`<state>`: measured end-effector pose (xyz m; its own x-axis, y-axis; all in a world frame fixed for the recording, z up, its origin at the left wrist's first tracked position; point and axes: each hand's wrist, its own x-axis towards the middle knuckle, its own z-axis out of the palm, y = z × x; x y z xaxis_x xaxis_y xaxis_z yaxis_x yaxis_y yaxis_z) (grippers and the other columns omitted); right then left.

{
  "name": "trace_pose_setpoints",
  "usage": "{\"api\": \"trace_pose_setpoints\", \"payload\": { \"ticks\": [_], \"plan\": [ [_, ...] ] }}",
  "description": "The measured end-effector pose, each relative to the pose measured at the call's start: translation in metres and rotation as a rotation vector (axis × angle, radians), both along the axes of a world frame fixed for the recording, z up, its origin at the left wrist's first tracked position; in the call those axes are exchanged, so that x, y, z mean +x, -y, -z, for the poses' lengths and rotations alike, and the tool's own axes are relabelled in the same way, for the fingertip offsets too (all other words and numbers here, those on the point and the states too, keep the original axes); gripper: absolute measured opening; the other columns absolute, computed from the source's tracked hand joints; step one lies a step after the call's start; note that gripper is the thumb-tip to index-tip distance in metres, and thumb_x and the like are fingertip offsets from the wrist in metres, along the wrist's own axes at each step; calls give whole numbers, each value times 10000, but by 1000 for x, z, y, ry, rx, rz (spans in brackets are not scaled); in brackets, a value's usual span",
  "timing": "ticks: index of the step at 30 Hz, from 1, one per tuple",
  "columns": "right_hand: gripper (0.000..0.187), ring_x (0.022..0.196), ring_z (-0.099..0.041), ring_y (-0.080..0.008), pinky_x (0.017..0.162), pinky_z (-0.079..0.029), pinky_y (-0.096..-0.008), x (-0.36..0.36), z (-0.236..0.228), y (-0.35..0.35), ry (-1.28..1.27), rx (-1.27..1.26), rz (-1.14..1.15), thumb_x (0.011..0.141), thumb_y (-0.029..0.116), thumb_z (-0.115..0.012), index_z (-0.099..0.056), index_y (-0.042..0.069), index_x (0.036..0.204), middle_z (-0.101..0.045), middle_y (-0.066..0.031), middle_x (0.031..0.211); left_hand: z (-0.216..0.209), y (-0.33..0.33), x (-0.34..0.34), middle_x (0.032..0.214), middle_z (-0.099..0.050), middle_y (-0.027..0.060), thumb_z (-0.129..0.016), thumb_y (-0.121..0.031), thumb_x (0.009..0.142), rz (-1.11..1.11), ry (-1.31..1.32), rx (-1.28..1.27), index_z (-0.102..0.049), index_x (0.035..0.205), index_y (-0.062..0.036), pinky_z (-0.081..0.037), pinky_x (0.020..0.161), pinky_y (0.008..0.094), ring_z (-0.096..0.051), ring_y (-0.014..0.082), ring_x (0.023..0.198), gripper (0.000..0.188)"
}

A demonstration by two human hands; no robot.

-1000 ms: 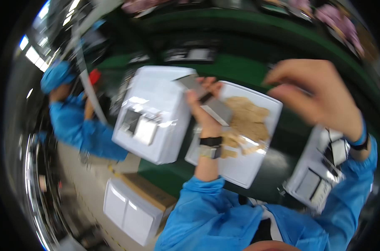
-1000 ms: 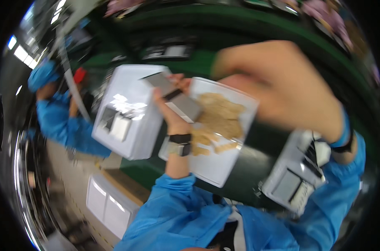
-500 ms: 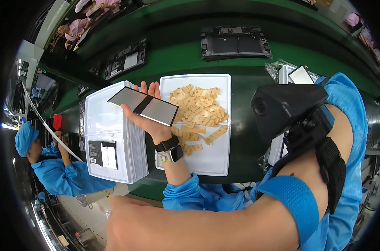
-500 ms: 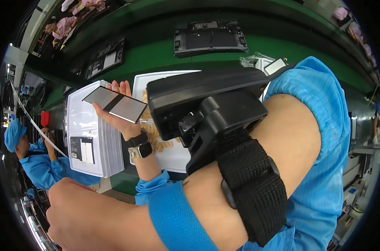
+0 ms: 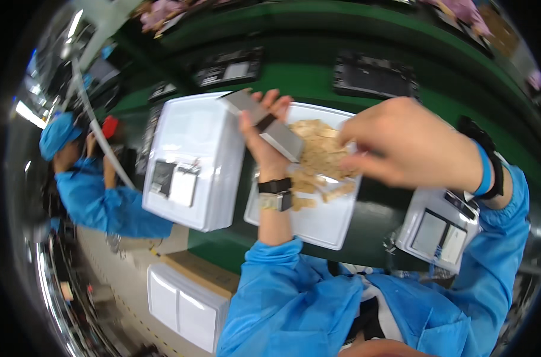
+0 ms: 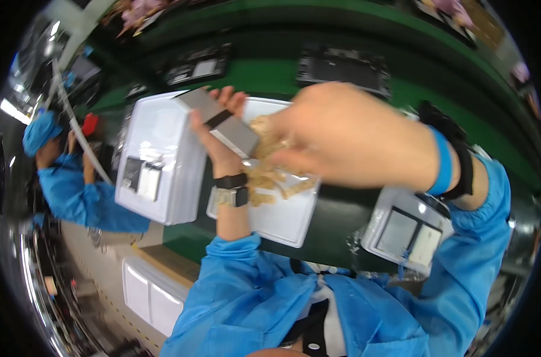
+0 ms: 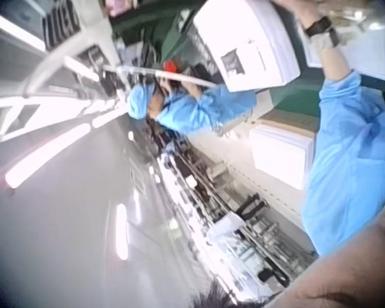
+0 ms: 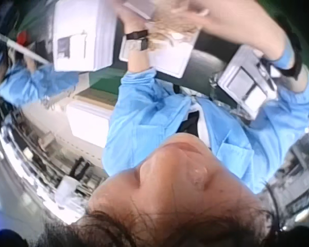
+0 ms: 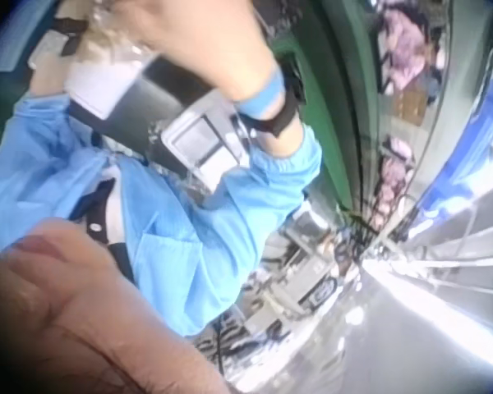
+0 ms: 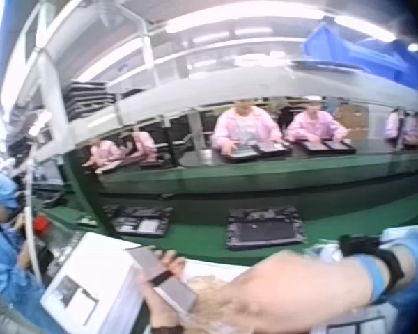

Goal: The person assembles electronics components by picking up batteries and black adhesive strips, peeling the backing from the strips, and pressing them onto the battery units before placing the finished items onto a tray.

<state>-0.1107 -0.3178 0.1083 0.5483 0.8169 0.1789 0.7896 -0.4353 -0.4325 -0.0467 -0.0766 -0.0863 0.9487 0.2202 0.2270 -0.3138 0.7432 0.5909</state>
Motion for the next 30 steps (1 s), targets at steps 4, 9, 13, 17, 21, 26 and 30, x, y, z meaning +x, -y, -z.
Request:
{"api": "trace_pose_setpoints", "payload": {
  "ticks": [4,9,13,17,21,26,30],
  "plan": [
    [203,591,-626,-155,572,-475,-309,35,17,36,-168,115,247,975,196,-693,-701,-7,989,-653,-95,670,-23,19,-14,1349,-602,218,-689,-373,989,-62,114,372,-401,1504,-25,-535,1073,465,-642,314,1212,684],
    [444,786,-599,-102,701,-502,-257,34,20,50,-284,474,384,1065,217,-571,-539,41,1472,-673,-44,935,-78,63,-30,1363,-576,151,-982,-318,633,-264,328,1032,-445,1527,-30,-441,1098,412,-561,298,1272,1082],
    [510,726,-485,-75,649,-461,-263,43,7,70,-60,395,358,969,-6,-656,-527,24,1461,-606,-25,895,-111,93,-17,1214,-626,131,-959,-301,543,-421,582,1432,-516,1486,-104,-478,948,446,-589,345,1112,1060],
    [457,650,-660,-190,621,-515,-308,64,15,78,215,470,465,875,-31,-734,-617,50,1310,-638,-107,754,-118,106,22,1285,-643,109,-978,-281,521,-494,712,1540,-526,1496,-125,-472,993,436,-597,328,1182,1086],
    [484,730,-698,-138,663,-526,-280,82,20,123,412,403,710,888,-12,-757,-636,74,1349,-715,-136,980,-114,138,65,1578,-428,246,-899,-487,715,-583,789,1552,-406,1549,4,-244,1240,556,-331,436,1502,1086],
    [462,830,-743,-328,730,-573,-412,146,78,208,405,338,887,836,74,-817,-666,67,1272,-740,-173,937,-15,149,134,1607,-369,337,-541,-586,1024,-211,453,2079,-418,1534,80,-228,1254,564,-279,481,1538,848],
    [513,816,-701,-383,752,-552,-450,183,160,273,392,236,1081,793,126,-846,-654,52,1263,-712,-179,847,29,181,122,1490,-515,304,-619,-362,1028,74,373,2077,-568,1343,0,-389,1135,538,-455,446,1422,483]
  ]
}}
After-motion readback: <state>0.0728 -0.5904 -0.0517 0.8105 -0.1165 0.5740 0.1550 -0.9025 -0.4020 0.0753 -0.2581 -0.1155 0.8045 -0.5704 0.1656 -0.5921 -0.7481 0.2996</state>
